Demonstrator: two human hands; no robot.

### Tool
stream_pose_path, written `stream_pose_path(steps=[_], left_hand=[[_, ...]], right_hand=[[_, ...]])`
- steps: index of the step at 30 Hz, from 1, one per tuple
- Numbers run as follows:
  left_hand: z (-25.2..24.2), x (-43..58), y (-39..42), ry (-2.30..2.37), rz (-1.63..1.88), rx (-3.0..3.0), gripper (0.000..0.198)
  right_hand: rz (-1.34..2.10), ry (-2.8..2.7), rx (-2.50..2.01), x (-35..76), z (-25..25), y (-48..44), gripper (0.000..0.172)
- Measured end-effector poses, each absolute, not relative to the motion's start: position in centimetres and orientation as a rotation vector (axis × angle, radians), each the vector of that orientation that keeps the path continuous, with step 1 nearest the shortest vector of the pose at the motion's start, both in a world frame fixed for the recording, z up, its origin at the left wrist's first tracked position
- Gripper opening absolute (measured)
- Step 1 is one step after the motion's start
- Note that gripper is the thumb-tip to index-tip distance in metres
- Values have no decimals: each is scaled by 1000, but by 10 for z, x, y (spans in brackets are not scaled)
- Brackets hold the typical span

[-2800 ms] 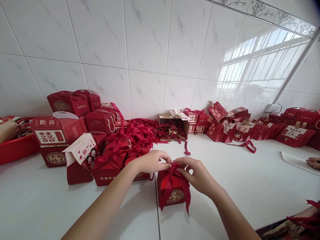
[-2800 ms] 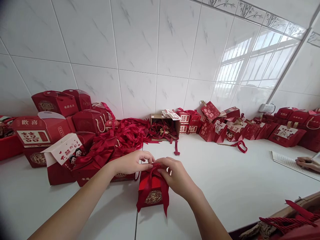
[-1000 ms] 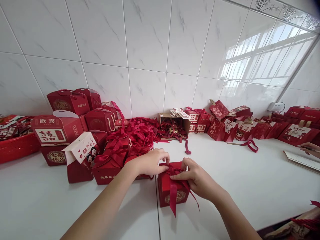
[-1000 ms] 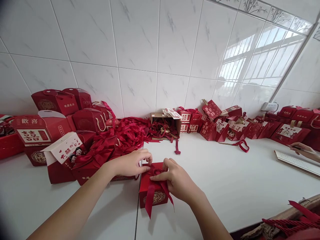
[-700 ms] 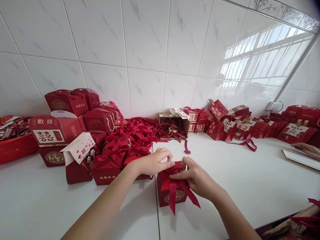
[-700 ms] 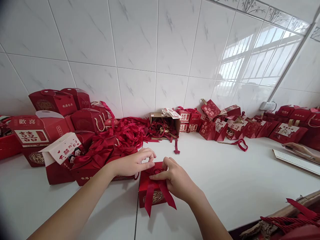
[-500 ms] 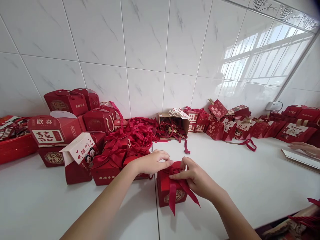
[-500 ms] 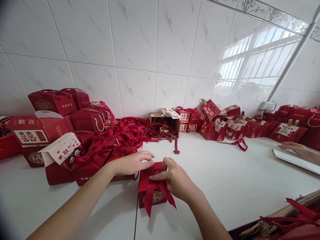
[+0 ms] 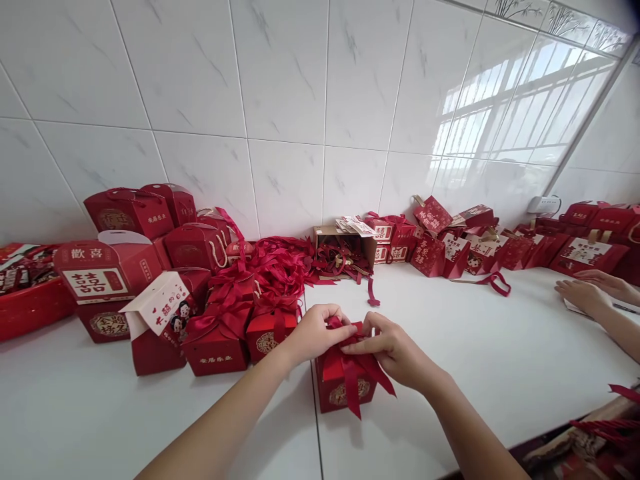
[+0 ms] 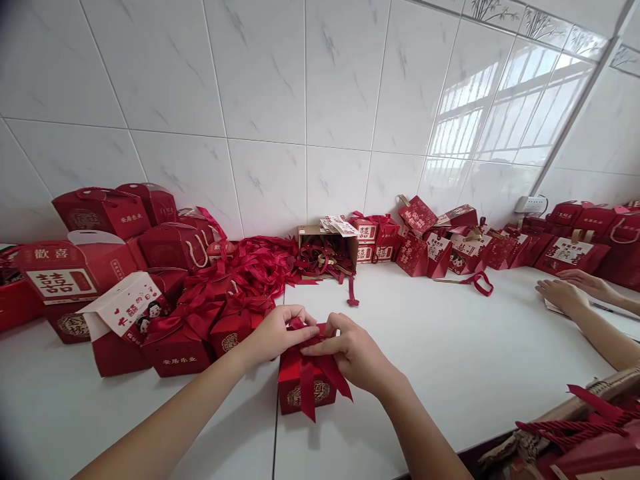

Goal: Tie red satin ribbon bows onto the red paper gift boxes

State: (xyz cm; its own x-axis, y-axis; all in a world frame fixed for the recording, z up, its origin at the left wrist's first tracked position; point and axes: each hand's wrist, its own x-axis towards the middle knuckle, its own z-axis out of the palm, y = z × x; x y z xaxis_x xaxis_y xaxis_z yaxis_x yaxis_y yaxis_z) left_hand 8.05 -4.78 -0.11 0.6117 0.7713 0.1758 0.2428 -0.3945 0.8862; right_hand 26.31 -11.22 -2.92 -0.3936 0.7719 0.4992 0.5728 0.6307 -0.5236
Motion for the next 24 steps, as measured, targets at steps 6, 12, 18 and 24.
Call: stream_pose_path(steps=[6, 12, 18, 24], left_hand=[[-3, 81, -49, 783, 739, 1837, 25], [-12, 83, -48, 782, 753, 1715, 32], [-13, 78, -47, 716, 716, 1709, 25], [-7, 69, -45, 603, 548, 1680, 29]], right_hand=[[404, -1868, -1005, 266, -37, -108, 24], [351, -1758, -1131, 278, -40, -112, 9], [310, -1740, -1185, 285, -41, -112, 9], [317, -1770, -1222, 287, -40, -112, 28]])
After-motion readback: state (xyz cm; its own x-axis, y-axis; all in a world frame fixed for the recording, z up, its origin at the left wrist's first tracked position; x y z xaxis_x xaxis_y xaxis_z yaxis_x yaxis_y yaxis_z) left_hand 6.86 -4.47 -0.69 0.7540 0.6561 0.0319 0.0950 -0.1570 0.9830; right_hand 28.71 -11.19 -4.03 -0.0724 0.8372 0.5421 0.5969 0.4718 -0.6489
